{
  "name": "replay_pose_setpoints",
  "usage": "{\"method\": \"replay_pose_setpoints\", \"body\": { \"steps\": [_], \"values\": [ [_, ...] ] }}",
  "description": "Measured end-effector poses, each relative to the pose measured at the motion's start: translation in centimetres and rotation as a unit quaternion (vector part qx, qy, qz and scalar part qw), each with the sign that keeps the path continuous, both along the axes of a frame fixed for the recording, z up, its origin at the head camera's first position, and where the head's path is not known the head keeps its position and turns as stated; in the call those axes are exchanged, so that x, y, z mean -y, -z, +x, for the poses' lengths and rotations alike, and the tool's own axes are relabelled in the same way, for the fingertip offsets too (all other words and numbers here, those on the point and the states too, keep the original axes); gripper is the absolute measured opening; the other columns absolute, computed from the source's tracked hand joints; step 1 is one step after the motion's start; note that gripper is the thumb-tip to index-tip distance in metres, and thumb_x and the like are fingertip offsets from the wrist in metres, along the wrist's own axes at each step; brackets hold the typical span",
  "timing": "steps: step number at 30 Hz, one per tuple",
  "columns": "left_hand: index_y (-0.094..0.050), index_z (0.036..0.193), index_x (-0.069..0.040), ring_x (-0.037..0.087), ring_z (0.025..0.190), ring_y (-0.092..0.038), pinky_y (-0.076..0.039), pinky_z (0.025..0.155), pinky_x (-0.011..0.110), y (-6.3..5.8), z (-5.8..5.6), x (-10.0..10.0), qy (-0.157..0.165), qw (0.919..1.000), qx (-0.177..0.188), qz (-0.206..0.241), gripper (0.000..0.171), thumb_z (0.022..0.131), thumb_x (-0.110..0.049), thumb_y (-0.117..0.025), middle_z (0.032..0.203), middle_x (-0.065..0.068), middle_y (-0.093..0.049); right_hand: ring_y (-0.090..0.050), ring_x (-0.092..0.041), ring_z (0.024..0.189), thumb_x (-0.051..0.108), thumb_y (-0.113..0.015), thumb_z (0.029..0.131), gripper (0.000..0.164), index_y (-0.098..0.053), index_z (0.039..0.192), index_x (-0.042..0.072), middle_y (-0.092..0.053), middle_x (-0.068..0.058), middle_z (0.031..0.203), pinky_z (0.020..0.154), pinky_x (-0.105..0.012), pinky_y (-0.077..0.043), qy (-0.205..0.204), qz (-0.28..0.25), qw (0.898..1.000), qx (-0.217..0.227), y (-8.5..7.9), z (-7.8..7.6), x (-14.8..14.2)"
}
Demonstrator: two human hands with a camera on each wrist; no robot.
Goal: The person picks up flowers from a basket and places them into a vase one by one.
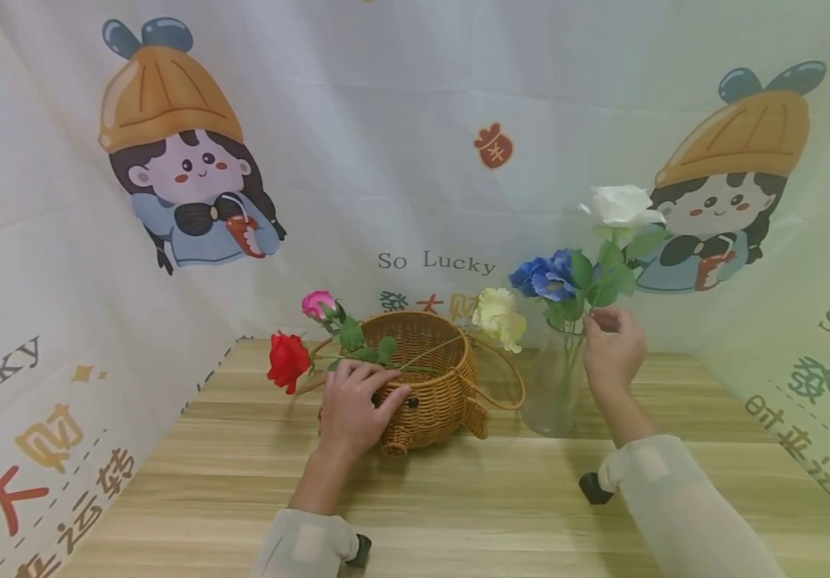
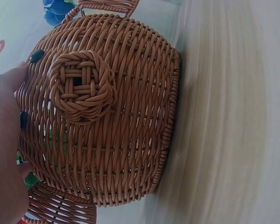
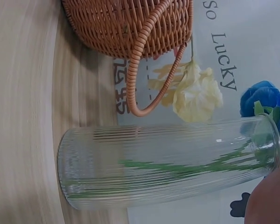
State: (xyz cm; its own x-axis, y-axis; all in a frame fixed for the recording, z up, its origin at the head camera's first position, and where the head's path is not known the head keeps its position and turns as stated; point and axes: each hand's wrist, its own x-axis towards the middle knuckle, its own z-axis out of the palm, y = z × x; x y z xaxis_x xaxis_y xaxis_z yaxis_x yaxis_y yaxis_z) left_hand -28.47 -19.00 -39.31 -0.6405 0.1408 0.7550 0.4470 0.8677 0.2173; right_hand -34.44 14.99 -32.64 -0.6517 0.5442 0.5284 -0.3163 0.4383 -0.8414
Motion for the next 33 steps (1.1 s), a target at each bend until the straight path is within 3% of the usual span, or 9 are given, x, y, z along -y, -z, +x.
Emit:
{"method": "replay_pose_setpoints", "body": {
  "steps": [6,12,20,33],
  "values": [
    [-0.077,0.103,-0.020,0.024,0.097,-0.050,-0.037,0.082,0.044,0.0,-0.1,-0.1,-0.002,1.0000,-0.004,0.000,0.033,0.089,-0.047,-0.066,0.098,-0.001,-0.069,-0.059,-0.029,0.093,0.002,-0.066,0.088,0.016,-0.065,0.101,-0.005,-0.067,-0.021,0.100,0.092,-0.041,-0.042,-0.010,-0.006,1.000,0.020,0.0,0.4,-0.1],
    [-0.077,0.102,-0.019,0.024,0.096,-0.051,-0.037,0.080,0.044,0.1,0.0,-0.1,0.001,0.9998,-0.020,-0.001,0.030,0.087,-0.044,-0.069,0.096,-0.001,-0.069,-0.057,-0.026,0.093,0.004,-0.065,0.089,0.016,-0.065,0.102,-0.005,-0.066,-0.020,0.099,0.089,-0.037,-0.042,-0.019,-0.003,1.000,0.010,0.4,0.8,-0.1],
    [-0.077,0.103,-0.019,0.024,0.097,-0.050,-0.037,0.081,0.044,0.0,0.0,-0.1,0.000,1.0000,-0.009,0.001,0.032,0.089,-0.046,-0.066,0.097,-0.001,-0.069,-0.051,-0.006,0.081,0.004,-0.066,0.089,0.016,-0.065,0.103,-0.004,-0.064,-0.011,0.095,0.071,-0.021,-0.042,-0.030,-0.030,0.999,-0.013,0.7,1.9,0.2],
    [-0.077,0.103,-0.019,0.024,0.097,-0.050,-0.037,0.082,0.044,0.0,-0.1,-0.1,0.001,1.0000,0.000,0.002,0.035,0.089,-0.048,-0.065,0.098,-0.001,-0.069,-0.055,-0.004,0.073,0.003,-0.070,0.088,0.017,-0.065,0.102,-0.004,-0.061,0.011,0.085,0.066,-0.017,-0.044,-0.078,-0.073,0.992,-0.066,0.8,4.4,2.9]
  ]
}}
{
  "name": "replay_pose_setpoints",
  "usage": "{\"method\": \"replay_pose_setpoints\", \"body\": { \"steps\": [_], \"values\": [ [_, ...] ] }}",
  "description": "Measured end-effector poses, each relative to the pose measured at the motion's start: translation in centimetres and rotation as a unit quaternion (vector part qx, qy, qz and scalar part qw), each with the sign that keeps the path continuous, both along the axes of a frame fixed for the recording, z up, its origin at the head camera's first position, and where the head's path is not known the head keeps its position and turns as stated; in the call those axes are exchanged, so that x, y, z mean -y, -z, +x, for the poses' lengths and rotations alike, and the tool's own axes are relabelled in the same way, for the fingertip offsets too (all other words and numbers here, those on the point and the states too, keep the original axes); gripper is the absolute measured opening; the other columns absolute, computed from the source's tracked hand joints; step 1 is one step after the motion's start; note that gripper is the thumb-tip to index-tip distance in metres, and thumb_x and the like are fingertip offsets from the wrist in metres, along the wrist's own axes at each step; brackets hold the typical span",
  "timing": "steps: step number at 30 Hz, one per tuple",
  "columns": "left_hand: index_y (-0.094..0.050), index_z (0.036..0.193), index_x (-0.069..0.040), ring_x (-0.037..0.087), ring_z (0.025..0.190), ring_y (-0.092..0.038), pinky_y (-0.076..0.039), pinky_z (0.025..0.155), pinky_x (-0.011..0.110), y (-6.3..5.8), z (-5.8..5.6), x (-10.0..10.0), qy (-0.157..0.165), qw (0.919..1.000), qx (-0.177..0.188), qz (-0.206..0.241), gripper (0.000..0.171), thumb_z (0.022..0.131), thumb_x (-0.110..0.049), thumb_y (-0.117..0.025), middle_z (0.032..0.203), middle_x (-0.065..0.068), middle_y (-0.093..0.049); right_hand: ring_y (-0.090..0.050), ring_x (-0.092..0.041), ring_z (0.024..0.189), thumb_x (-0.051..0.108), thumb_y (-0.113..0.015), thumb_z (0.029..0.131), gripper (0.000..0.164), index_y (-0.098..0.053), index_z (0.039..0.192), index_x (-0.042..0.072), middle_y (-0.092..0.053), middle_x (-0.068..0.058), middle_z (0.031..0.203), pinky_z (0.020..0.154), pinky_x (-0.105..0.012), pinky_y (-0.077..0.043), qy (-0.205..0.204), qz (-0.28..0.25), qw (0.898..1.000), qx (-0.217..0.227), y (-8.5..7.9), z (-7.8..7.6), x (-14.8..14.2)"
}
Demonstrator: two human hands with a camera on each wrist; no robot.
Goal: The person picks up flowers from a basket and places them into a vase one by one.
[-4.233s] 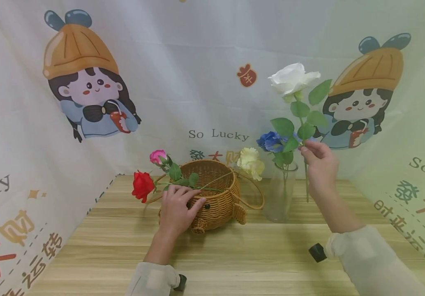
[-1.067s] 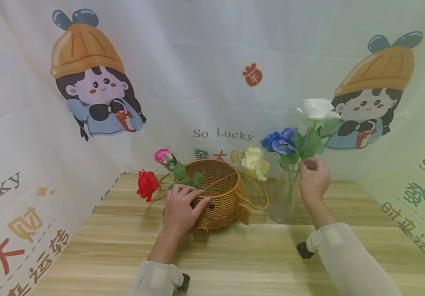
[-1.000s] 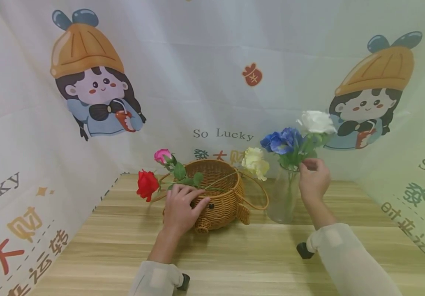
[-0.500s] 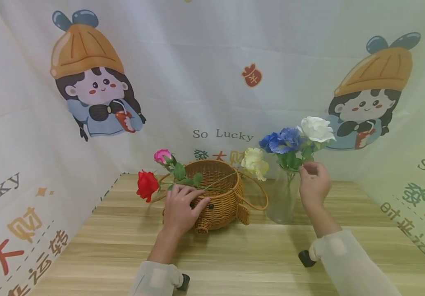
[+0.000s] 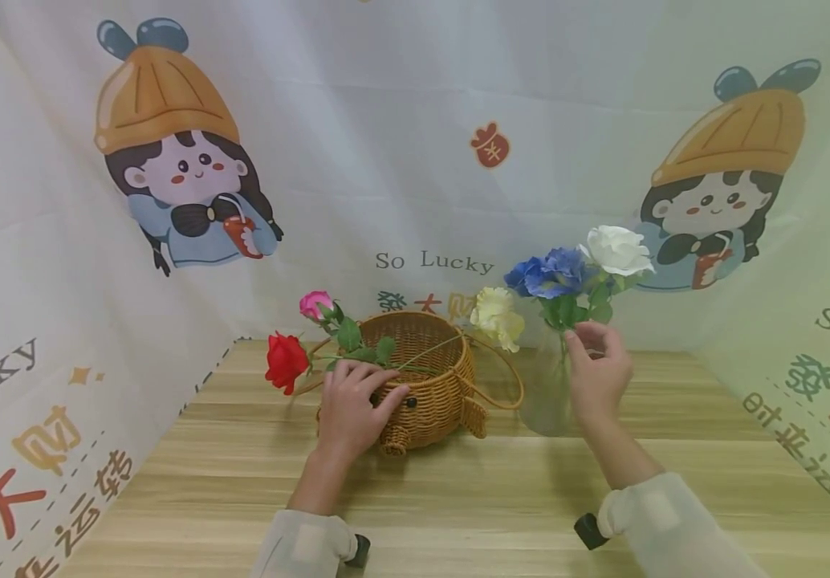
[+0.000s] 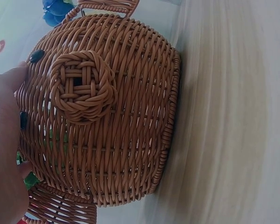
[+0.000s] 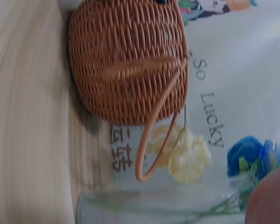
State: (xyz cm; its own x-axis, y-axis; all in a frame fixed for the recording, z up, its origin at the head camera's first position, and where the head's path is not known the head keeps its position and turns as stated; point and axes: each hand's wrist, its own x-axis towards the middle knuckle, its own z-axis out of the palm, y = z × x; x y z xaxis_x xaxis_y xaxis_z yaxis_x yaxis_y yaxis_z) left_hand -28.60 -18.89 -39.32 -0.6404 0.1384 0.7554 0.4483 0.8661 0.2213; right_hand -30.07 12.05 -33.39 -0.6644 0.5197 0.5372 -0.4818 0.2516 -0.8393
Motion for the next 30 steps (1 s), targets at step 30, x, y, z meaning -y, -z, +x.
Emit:
{"method": "replay_pose_setpoints", "body": {
  "steps": [30],
  "values": [
    [-0.077,0.101,-0.017,0.024,0.097,-0.051,-0.037,0.081,0.044,0.0,0.1,0.1,0.007,0.9999,-0.014,0.007,0.031,0.088,-0.044,-0.070,0.097,-0.001,-0.069,-0.062,-0.028,0.095,0.011,-0.070,0.089,0.032,-0.062,0.118,-0.002,-0.066,-0.017,0.108,0.080,-0.033,-0.051,-0.154,0.058,0.981,0.102,1.4,-2.3,8.3]
  ]
}}
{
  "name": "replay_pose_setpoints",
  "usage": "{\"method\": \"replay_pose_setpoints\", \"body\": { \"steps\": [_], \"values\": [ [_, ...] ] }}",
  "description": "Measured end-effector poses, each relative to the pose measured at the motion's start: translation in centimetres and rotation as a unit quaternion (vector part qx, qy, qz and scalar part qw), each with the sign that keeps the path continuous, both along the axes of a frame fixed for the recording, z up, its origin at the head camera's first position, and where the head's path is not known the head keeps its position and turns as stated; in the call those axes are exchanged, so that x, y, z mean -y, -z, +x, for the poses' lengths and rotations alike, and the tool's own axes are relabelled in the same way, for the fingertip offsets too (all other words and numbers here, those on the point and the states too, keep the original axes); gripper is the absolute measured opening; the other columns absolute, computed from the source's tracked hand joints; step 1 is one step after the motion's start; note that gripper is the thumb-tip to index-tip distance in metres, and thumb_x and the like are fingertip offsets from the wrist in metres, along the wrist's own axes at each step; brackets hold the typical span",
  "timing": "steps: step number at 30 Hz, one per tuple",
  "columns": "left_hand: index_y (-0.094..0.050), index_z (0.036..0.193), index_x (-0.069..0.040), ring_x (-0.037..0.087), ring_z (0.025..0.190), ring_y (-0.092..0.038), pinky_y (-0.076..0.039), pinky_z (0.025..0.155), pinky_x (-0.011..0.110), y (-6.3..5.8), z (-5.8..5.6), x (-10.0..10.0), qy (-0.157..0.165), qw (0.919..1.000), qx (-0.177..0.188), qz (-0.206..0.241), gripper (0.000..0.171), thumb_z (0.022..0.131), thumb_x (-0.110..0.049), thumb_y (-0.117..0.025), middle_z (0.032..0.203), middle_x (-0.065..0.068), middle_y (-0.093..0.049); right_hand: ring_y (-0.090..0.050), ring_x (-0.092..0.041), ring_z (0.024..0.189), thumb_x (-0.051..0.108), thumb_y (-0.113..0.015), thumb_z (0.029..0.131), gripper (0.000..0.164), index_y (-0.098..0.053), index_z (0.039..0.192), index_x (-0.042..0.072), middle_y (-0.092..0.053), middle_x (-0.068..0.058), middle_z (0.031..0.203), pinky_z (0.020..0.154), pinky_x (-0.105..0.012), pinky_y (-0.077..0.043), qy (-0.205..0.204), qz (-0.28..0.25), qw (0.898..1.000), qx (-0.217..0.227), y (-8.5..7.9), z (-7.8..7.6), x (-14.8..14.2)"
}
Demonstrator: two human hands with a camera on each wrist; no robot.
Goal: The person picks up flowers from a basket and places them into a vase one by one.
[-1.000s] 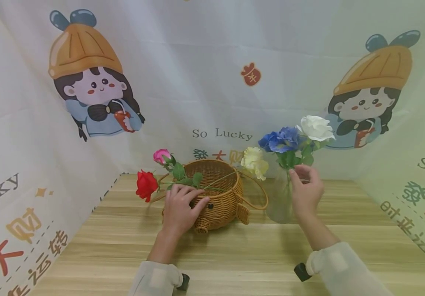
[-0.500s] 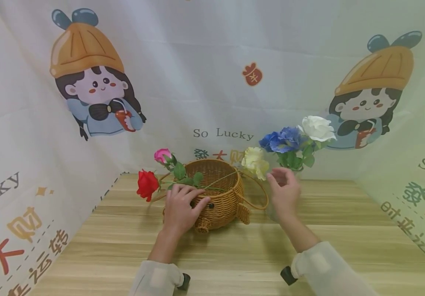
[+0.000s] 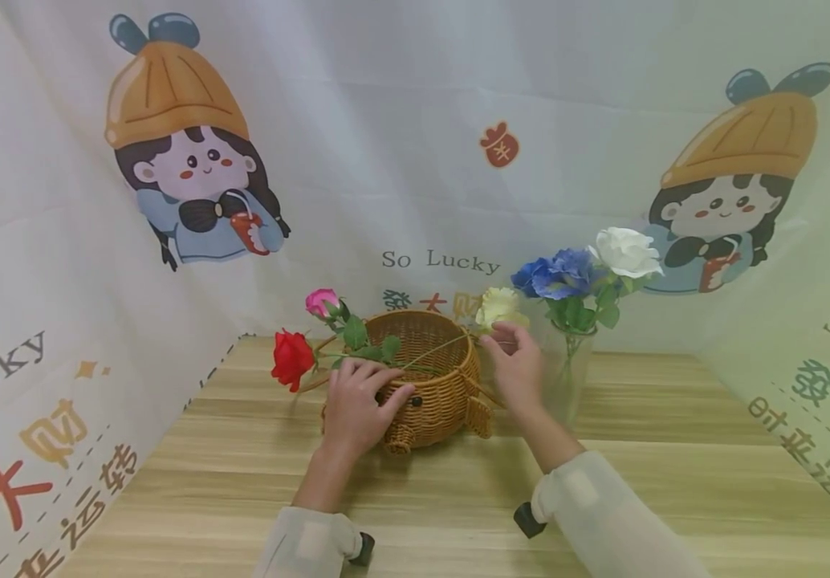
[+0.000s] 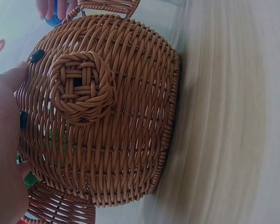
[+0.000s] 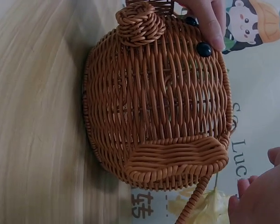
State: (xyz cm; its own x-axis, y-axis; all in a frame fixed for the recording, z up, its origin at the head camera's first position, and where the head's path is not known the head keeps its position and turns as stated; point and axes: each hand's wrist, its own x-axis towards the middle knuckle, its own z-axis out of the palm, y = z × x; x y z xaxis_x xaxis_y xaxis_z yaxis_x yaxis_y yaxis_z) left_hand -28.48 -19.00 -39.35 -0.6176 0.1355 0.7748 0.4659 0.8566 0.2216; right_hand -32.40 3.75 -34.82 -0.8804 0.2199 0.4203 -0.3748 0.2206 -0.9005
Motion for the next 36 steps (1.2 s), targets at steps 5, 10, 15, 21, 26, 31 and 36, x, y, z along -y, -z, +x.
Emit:
{"method": "replay_pose_setpoints", "body": {
  "steps": [5,10,15,21,26,31,36],
  "values": [
    [-0.078,0.101,-0.017,0.024,0.096,-0.051,-0.037,0.081,0.044,0.0,0.0,0.0,0.000,1.0000,0.002,-0.002,0.031,0.088,-0.044,-0.070,0.097,0.000,-0.070,-0.061,-0.033,0.104,0.013,-0.068,0.091,0.034,-0.061,0.121,-0.001,-0.065,-0.019,0.111,0.090,-0.043,-0.048,-0.010,0.028,0.999,0.028,-0.2,-0.5,0.8],
    [-0.078,0.101,-0.017,0.025,0.096,-0.051,-0.037,0.081,0.045,-0.1,0.1,0.1,0.003,1.0000,0.002,-0.002,0.031,0.088,-0.043,-0.070,0.097,0.000,-0.070,-0.058,-0.034,0.109,0.013,-0.067,0.092,0.036,-0.060,0.123,-0.001,-0.064,-0.020,0.114,0.093,-0.045,-0.046,-0.019,0.038,0.998,0.052,-0.1,-1.1,1.4],
    [-0.078,0.101,-0.016,0.025,0.096,-0.051,-0.037,0.081,0.045,0.0,0.0,0.0,0.004,1.0000,0.002,-0.002,0.031,0.087,-0.043,-0.070,0.097,0.001,-0.069,-0.056,-0.032,0.116,0.020,-0.066,0.094,0.042,-0.057,0.131,0.004,-0.062,-0.016,0.122,0.097,-0.045,-0.044,-0.032,0.059,0.994,0.088,0.2,-1.2,1.7],
    [-0.078,0.101,-0.016,0.024,0.096,-0.051,-0.037,0.080,0.044,0.0,0.1,0.0,0.002,1.0000,0.002,-0.003,0.031,0.087,-0.043,-0.070,0.096,0.001,-0.069,-0.052,-0.034,0.123,0.024,-0.064,0.095,0.052,-0.049,0.141,0.006,-0.056,-0.019,0.133,0.099,-0.046,-0.042,-0.051,0.065,0.990,0.116,0.5,-1.8,1.9],
    [-0.078,0.100,-0.016,0.024,0.095,-0.051,-0.037,0.079,0.044,0.0,0.0,0.0,0.004,1.0000,-0.003,0.000,0.031,0.087,-0.043,-0.070,0.096,0.001,-0.070,-0.046,-0.036,0.128,0.029,-0.061,0.097,0.057,-0.042,0.147,0.008,-0.048,-0.020,0.141,0.102,-0.048,-0.039,-0.076,0.087,0.984,0.132,0.5,-2.1,1.8],
    [-0.078,0.100,-0.016,0.025,0.095,-0.051,-0.037,0.079,0.044,0.1,-0.1,0.0,0.004,1.0000,-0.005,0.001,0.031,0.088,-0.043,-0.070,0.096,0.001,-0.070,-0.044,-0.037,0.129,0.032,-0.059,0.098,0.059,-0.038,0.149,0.011,-0.042,-0.018,0.146,0.103,-0.050,-0.037,-0.093,0.112,0.979,0.144,0.3,-2.3,1.8],
    [-0.078,0.100,-0.017,0.024,0.095,-0.051,-0.037,0.079,0.044,0.0,-0.1,0.0,-0.003,1.0000,-0.002,-0.001,0.031,0.087,-0.044,-0.070,0.096,0.001,-0.069,-0.054,-0.038,0.113,0.037,-0.058,0.098,0.060,-0.038,0.150,0.016,-0.037,-0.016,0.151,0.101,-0.052,-0.038,-0.094,0.149,0.973,0.150,0.1,-2.2,1.8]
  ]
}}
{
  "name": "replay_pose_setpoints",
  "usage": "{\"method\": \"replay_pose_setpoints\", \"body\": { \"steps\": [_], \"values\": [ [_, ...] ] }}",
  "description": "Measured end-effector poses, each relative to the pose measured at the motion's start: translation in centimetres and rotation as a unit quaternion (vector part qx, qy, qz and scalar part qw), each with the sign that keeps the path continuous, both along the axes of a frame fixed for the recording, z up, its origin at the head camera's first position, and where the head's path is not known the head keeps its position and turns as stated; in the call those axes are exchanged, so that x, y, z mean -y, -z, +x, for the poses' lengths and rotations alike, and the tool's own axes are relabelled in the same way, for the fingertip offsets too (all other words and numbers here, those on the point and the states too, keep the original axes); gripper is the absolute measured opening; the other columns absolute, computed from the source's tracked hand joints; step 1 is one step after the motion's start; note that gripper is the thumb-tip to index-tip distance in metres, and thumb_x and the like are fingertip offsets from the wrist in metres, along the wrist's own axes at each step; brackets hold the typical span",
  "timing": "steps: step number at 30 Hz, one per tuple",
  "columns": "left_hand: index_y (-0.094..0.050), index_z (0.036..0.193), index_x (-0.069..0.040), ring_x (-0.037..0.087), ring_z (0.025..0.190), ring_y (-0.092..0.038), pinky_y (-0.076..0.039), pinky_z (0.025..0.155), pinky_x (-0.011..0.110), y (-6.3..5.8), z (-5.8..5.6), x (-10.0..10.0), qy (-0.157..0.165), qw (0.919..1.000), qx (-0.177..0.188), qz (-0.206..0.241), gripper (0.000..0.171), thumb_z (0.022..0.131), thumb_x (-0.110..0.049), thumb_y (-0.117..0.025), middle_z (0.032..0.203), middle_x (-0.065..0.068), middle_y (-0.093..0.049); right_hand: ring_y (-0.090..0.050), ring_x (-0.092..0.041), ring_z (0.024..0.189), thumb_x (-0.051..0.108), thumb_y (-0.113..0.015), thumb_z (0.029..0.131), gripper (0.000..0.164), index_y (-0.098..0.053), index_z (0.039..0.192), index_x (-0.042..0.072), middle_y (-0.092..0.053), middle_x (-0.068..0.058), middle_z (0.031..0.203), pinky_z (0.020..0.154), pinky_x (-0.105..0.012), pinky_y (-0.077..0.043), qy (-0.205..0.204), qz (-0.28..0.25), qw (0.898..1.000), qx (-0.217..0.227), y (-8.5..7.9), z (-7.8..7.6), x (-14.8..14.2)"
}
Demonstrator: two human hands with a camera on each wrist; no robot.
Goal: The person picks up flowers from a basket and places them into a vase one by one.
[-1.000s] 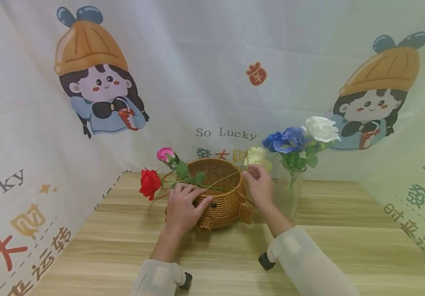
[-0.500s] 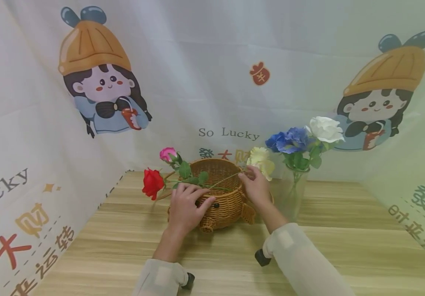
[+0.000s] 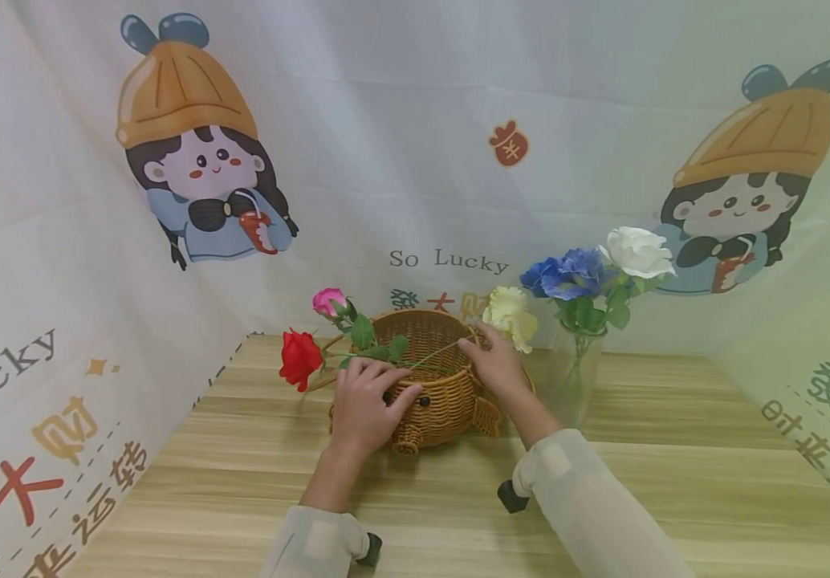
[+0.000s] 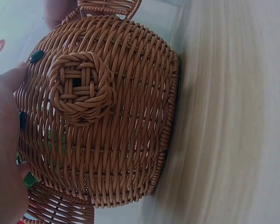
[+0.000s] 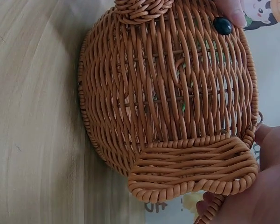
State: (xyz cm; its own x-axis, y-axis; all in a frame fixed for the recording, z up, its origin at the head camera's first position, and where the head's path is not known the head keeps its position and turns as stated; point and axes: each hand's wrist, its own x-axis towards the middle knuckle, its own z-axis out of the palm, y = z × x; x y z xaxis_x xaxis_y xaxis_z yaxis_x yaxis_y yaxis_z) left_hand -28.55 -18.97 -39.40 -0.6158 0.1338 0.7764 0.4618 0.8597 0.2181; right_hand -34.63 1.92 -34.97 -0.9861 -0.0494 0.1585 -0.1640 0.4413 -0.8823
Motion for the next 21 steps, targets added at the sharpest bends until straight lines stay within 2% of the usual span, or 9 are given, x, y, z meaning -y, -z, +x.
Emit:
{"method": "replay_pose_setpoints", "body": {
  "steps": [3,5,7,8,10,12,15,17,21],
  "values": [
    [-0.078,0.100,-0.018,0.024,0.095,-0.051,-0.038,0.079,0.044,-0.05,0.08,-0.01,-0.004,1.0000,0.003,-0.001,0.031,0.087,-0.045,-0.070,0.096,0.001,-0.069,-0.054,-0.037,0.113,0.038,-0.058,0.098,0.059,-0.039,0.150,0.016,-0.037,-0.016,0.151,0.099,-0.053,-0.040,-0.004,0.013,1.000,-0.003,-0.10,0.10,0.06],
    [-0.078,0.100,-0.018,0.024,0.095,-0.051,-0.038,0.079,0.044,-0.08,0.12,-0.02,-0.004,1.0000,0.005,-0.001,0.031,0.087,-0.045,-0.070,0.097,0.001,-0.069,-0.057,-0.033,0.108,0.036,-0.058,0.098,0.058,-0.041,0.149,0.016,-0.050,-0.019,0.139,0.091,-0.051,-0.045,-0.007,0.004,1.000,0.000,-0.13,0.11,0.13],
    [-0.078,0.100,-0.018,0.024,0.096,-0.051,-0.038,0.079,0.044,-0.09,0.15,-0.02,-0.004,1.0000,0.007,-0.002,0.031,0.087,-0.045,-0.070,0.097,0.001,-0.069,-0.061,-0.025,0.082,0.034,-0.059,0.097,0.057,-0.042,0.148,0.015,-0.057,-0.019,0.127,0.082,-0.046,-0.048,-0.007,-0.004,1.000,0.000,-0.16,0.11,0.15],
    [-0.078,0.101,-0.018,0.024,0.096,-0.051,-0.037,0.080,0.044,-0.09,0.15,-0.02,-0.004,1.0000,0.009,-0.002,0.031,0.087,-0.045,-0.070,0.097,0.001,-0.069,-0.057,-0.022,0.070,0.034,-0.059,0.098,0.057,-0.042,0.148,0.014,-0.060,-0.021,0.117,0.077,-0.045,-0.048,-0.007,-0.012,1.000,0.004,-0.16,0.09,0.15],
    [-0.078,0.101,-0.018,0.024,0.096,-0.050,-0.037,0.080,0.044,-0.09,0.16,-0.02,-0.004,0.9999,0.010,-0.002,0.031,0.087,-0.045,-0.070,0.097,0.001,-0.069,-0.054,-0.019,0.067,0.033,-0.059,0.097,0.057,-0.042,0.148,0.014,-0.061,-0.019,0.114,0.076,-0.043,-0.048,0.000,-0.022,1.000,0.004,-0.22,0.04,0.12],
    [-0.078,0.100,-0.017,0.024,0.097,-0.050,-0.037,0.081,0.044,-0.09,0.16,-0.02,-0.004,0.9999,0.010,-0.001,0.031,0.087,-0.045,-0.070,0.097,0.001,-0.069,-0.061,-0.024,0.089,0.033,-0.059,0.097,0.057,-0.043,0.148,0.012,-0.057,-0.020,0.127,0.088,-0.044,-0.047,0.008,-0.024,1.000,0.001,-0.34,-0.04,0.06],
    [-0.078,0.100,-0.017,0.024,0.096,-0.051,-0.037,0.080,0.044,-0.13,0.20,-0.02,-0.003,1.0000,0.007,0.000,0.031,0.087,-0.045,-0.070,0.097,0.001,-0.069,-0.051,-0.033,0.123,0.028,-0.060,0.097,0.055,-0.045,0.146,0.009,-0.050,-0.020,0.139,0.100,-0.048,-0.041,0.018,-0.044,0.999,-0.006,-0.54,-0.19,0.00],
    [-0.078,0.100,-0.017,0.024,0.096,-0.051,-0.038,0.080,0.044,-0.16,0.22,-0.01,-0.003,1.0000,0.005,-0.001,0.031,0.086,-0.045,-0.070,0.096,0.001,-0.069,-0.048,-0.036,0.126,0.025,-0.062,0.096,0.053,-0.046,0.144,0.008,-0.050,-0.022,0.139,0.102,-0.048,-0.040,0.023,-0.061,0.998,-0.010,-0.66,-0.23,0.01],
    [-0.078,0.100,-0.017,0.024,0.096,-0.051,-0.038,0.080,0.044,-0.23,0.27,-0.02,-0.002,1.0000,0.004,-0.002,0.032,0.086,-0.045,-0.070,0.096,0.001,-0.069,-0.053,-0.037,0.121,0.015,-0.065,0.094,0.050,-0.051,0.141,0.006,-0.054,-0.025,0.133,0.097,-0.048,-0.044,0.035,-0.096,0.994,-0.032,-0.79,-0.20,0.08]
  ]
}}
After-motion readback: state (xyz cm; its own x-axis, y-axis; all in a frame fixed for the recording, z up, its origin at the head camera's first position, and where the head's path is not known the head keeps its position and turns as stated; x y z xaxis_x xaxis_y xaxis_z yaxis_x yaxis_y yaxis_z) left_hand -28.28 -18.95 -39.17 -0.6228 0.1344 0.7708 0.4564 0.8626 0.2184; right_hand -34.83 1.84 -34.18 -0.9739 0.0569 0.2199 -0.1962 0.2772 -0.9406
